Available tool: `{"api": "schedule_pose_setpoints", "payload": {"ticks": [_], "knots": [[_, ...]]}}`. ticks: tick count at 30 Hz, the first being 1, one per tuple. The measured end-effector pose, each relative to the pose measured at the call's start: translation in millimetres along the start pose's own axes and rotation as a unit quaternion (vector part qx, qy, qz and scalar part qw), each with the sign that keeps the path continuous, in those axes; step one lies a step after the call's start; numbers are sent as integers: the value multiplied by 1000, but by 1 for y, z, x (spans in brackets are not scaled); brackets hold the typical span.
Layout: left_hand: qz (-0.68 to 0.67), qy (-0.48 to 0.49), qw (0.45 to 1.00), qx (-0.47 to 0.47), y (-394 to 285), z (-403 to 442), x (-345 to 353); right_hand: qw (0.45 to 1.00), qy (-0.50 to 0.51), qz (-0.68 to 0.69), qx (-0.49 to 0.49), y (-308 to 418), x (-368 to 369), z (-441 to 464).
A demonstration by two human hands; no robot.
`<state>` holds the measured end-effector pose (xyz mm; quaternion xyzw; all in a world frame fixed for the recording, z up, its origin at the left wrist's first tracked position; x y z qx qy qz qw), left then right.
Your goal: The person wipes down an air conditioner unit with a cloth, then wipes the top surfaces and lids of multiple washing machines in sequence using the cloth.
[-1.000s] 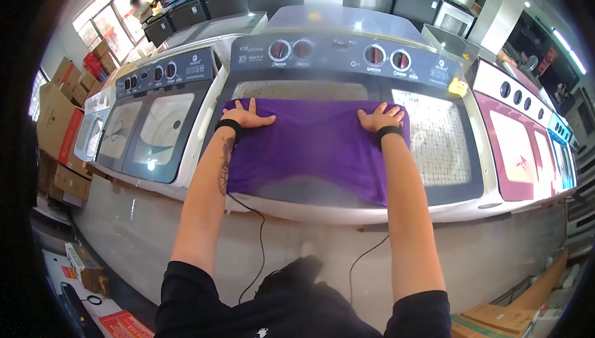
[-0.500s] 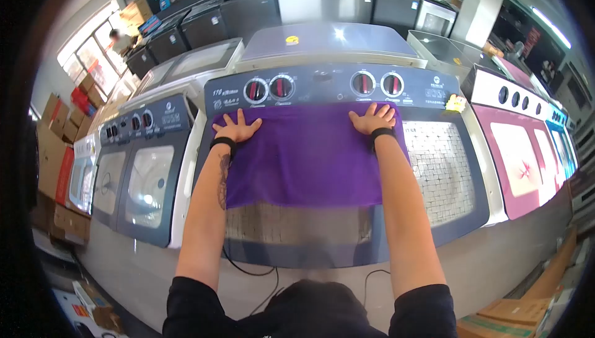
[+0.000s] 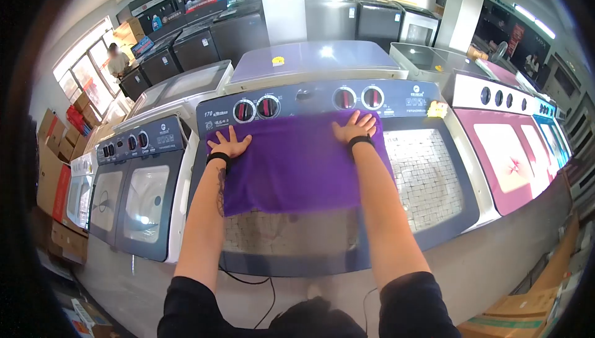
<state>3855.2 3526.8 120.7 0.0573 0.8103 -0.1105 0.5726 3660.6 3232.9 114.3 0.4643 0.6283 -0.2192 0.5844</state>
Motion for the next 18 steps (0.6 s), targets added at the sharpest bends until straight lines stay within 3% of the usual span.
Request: {"api": "schedule_pose_setpoints", "payload": {"ticks": [6, 18], "knots": [[40, 24, 997, 64, 21, -33, 15, 996, 24, -30, -85, -37, 0, -35], [67, 54, 991, 104, 71, -149, 46, 986, 79, -93, -116, -106, -6, -167]]}}
Point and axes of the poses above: each hand's wrist, its own z-axis towards the middle knuckle, its own x-axis out of the palm, y = z × x, the point moved 1 cm from there along z, towards the middle knuckle, and after that the axes turned 3 degrees about z, right-handed, at the moved point
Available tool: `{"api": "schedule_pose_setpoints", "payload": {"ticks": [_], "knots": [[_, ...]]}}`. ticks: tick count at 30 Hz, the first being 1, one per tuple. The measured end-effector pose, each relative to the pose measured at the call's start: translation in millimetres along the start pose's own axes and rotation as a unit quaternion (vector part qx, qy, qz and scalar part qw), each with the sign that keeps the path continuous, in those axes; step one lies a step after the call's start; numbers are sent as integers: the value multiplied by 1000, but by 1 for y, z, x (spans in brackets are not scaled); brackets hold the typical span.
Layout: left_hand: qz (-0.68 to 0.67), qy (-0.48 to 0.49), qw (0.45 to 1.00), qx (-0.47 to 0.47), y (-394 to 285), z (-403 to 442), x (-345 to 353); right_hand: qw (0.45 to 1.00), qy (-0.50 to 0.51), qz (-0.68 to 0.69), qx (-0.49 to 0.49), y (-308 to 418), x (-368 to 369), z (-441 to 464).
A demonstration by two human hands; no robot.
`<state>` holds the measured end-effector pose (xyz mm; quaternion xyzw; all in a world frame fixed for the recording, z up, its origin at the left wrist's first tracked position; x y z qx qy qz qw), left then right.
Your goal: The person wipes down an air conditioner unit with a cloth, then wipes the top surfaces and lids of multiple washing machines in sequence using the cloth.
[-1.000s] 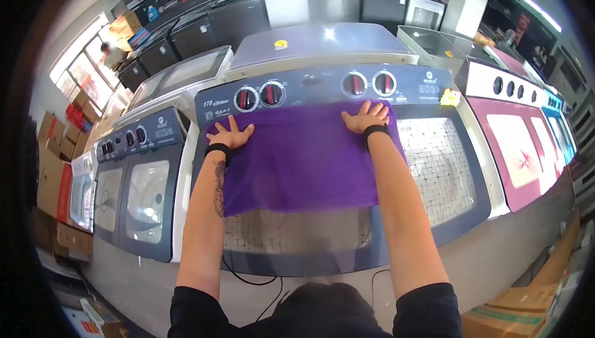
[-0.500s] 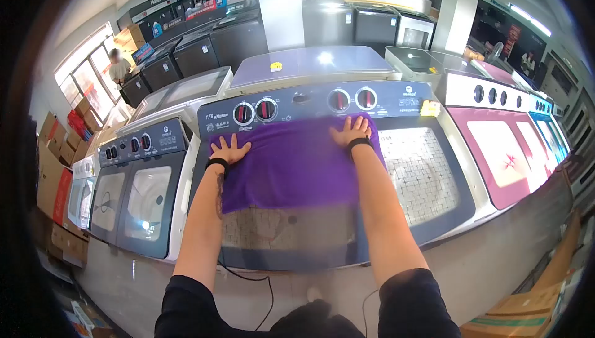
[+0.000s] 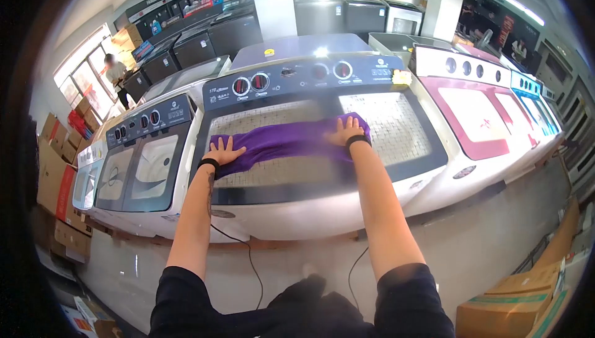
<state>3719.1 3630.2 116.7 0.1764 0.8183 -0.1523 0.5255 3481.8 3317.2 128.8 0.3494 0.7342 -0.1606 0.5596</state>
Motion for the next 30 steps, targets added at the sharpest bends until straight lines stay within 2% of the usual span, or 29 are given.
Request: {"api": "schedule_pose_setpoints", "payload": {"ticks": [8, 14, 19, 23, 27, 30], "knots": [[-1, -15, 1000, -15, 2, -50, 38, 997, -75, 36, -2, -19, 45, -49], [-4, -18, 1000, -20, -3, -79, 47, 995, -74, 72, 17, -15, 49, -78], [1, 19, 1000, -15, -10, -85, 31, 997, -44, 49, 47, -7, 35, -63], [20, 13, 999, -31, -20, -74, 13, 993, -32, 69, 95, 4, 26, -41], [33, 6, 997, -64, -21, -24, 3, 988, -27, 77, 128, 16, 4, -8], [22, -12, 998, -62, -19, 4, -13, 993, 7, 33, 113, 16, -12, 24]]}}
Point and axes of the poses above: each hand's wrist, its own z-axis towards the middle knuckle, its own x-axis out of the palm, y = z × x, the point moved 1 cm from there along z, towards the middle knuckle, and after that the axes turned 3 degrees about z, right-handed, at the moved point
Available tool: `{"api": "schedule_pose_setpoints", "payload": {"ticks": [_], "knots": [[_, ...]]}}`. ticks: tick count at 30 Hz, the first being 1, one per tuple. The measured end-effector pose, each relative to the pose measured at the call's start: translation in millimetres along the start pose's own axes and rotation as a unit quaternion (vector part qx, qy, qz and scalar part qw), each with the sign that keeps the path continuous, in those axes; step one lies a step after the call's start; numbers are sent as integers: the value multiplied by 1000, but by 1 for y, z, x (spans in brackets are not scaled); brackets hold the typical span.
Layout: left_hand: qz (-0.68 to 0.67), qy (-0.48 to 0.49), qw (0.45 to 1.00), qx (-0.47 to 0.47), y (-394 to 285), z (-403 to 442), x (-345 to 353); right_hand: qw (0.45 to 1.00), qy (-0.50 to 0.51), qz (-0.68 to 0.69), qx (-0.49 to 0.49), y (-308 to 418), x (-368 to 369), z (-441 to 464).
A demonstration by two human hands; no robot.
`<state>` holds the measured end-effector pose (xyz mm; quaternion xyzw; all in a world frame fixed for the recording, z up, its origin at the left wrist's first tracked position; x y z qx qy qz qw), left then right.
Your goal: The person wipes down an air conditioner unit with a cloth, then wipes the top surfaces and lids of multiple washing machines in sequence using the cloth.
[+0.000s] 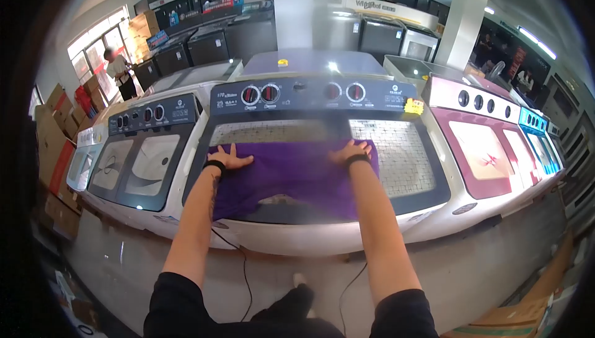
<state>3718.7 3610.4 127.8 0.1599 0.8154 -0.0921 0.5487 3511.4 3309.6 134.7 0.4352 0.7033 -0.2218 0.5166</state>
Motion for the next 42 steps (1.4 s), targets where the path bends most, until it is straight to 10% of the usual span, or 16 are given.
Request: {"api": "schedule_pose_setpoints", "payload": {"ticks": [24, 42], "knots": [[-34, -6, 999, 11, -12, 179, -43, 998, -51, 37, -28, 57, -35, 143], [-53, -8, 995, 82, 16, -3, 6, 994, 54, -50, -83, -18, 4, 8]]}}
Point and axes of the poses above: each hand's wrist, its own z-axis towards the middle knuckle, its own x-axis out of the palm, y = z × x, the point moved 1 cm from there along z, towards the middle knuckle, and after that the axes turned 3 degrees about z, right-handed, at the moved point
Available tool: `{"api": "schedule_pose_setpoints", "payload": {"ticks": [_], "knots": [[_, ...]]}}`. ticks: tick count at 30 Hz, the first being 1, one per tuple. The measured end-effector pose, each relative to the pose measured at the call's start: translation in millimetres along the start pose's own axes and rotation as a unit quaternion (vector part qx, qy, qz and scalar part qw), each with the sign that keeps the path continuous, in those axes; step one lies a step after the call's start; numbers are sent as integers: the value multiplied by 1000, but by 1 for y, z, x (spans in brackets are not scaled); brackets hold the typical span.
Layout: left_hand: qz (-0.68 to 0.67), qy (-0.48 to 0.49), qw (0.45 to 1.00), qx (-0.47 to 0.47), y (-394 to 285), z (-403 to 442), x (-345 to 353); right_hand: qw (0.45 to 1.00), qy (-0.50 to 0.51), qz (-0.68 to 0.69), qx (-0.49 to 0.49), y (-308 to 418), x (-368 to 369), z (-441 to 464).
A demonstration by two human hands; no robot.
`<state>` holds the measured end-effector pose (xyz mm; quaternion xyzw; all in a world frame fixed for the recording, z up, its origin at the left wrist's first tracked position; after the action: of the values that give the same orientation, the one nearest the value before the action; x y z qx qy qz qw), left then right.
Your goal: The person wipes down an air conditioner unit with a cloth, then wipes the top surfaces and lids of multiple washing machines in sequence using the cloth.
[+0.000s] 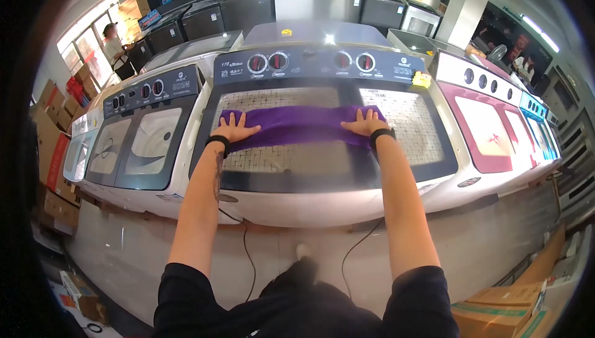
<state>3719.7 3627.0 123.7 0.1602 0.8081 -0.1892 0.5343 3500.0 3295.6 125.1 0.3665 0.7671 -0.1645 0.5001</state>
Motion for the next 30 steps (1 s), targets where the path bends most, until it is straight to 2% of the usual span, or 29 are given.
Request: {"api": "schedule_pose_setpoints", "payload": {"ticks": [3, 7, 11, 17, 21, 26, 30], "knots": [[-16, -16, 1000, 8, 9, -18, 23, 998, -48, 35, -11, 0, 20, -47], [-17, -68, 998, 5, -1, -67, 40, 976, -198, 92, 1, 7, 69, -70], [-15, -82, 997, 6, -4, -87, 54, 962, -257, 91, 30, 22, 88, -90], [1, -123, 992, -5, -8, -80, 61, 950, -302, 81, 18, 27, 91, -81], [22, -99, 994, -35, -17, -63, 46, 954, -291, 66, 33, 35, 80, -60], [14, -121, 991, -58, -28, -15, 34, 954, -286, 69, 63, 52, 63, -5], [-10, -127, 990, -57, -26, 25, 24, 964, -243, 95, 50, 61, 35, 28]]}}
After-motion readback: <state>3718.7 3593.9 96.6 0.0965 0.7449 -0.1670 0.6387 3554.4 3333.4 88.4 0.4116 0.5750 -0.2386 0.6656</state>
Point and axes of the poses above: each hand's wrist, its own z-axis towards the middle knuckle, its own x-axis out of the palm, y = z × x, the point moved 1 cm from there along z, towards the middle knuckle, and after that the axes turned 3 degrees about z, right-handed, at the moved point
